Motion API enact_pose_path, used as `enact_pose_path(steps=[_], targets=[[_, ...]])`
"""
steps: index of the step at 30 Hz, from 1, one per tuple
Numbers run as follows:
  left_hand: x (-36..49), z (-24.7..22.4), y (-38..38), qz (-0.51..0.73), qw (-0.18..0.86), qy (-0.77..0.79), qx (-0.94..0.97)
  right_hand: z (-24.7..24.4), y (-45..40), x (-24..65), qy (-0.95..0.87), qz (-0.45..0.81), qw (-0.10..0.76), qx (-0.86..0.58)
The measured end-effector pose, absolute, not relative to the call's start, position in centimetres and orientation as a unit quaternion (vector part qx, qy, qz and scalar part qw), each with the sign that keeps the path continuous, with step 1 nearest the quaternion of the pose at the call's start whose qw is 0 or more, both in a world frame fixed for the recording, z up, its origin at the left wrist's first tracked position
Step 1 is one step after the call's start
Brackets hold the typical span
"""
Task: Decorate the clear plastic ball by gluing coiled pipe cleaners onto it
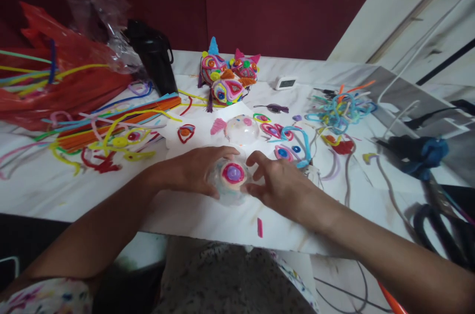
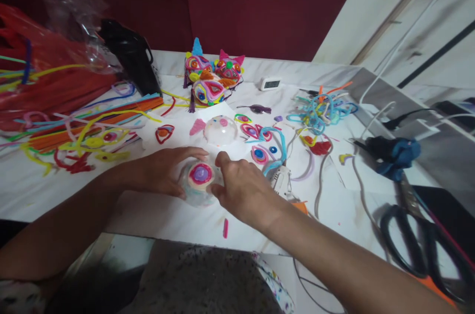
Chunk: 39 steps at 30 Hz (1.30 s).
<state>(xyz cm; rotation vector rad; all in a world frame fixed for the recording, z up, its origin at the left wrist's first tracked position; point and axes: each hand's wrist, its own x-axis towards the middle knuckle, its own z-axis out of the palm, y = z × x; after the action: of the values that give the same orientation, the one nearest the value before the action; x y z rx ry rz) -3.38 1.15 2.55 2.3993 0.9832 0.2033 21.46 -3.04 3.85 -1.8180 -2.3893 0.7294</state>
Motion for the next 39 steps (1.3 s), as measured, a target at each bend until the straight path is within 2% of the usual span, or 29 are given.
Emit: enact_pose_path(steps=[3,11,16,30,33,39], targets=[[-3.7,2.4,1.4,0.079,0.262,0.332,0.903,3.0,-3.5,21.6,-0.779,0.235,0.056,-0.579],[-2.5,0.6,0.5,0.174,0.165,0.294,0.925,2.3,-3.3,22.2,-0.774,0.259,0.08,-0.571],[-2.3,1.7,-0.4,0.165,0.151,0.313,0.923,3.1,-3.3,22.2,-0.766,0.3,0.053,-0.566],[-1.8,2.9,-1.6,0.142,0.112,0.32,0.93,2.2,-3.0,23.0,-0.744,0.334,0.103,-0.57],[-1.9,2.8,-1.6,0.145,0.104,0.315,0.932,2.1,-3.3,24.1,-0.746,0.339,0.131,-0.559],[-2.1,2.4,-1.3,0.148,0.117,0.316,0.93,2.6,-6.0,29.0,-0.726,0.284,0.251,-0.574]])
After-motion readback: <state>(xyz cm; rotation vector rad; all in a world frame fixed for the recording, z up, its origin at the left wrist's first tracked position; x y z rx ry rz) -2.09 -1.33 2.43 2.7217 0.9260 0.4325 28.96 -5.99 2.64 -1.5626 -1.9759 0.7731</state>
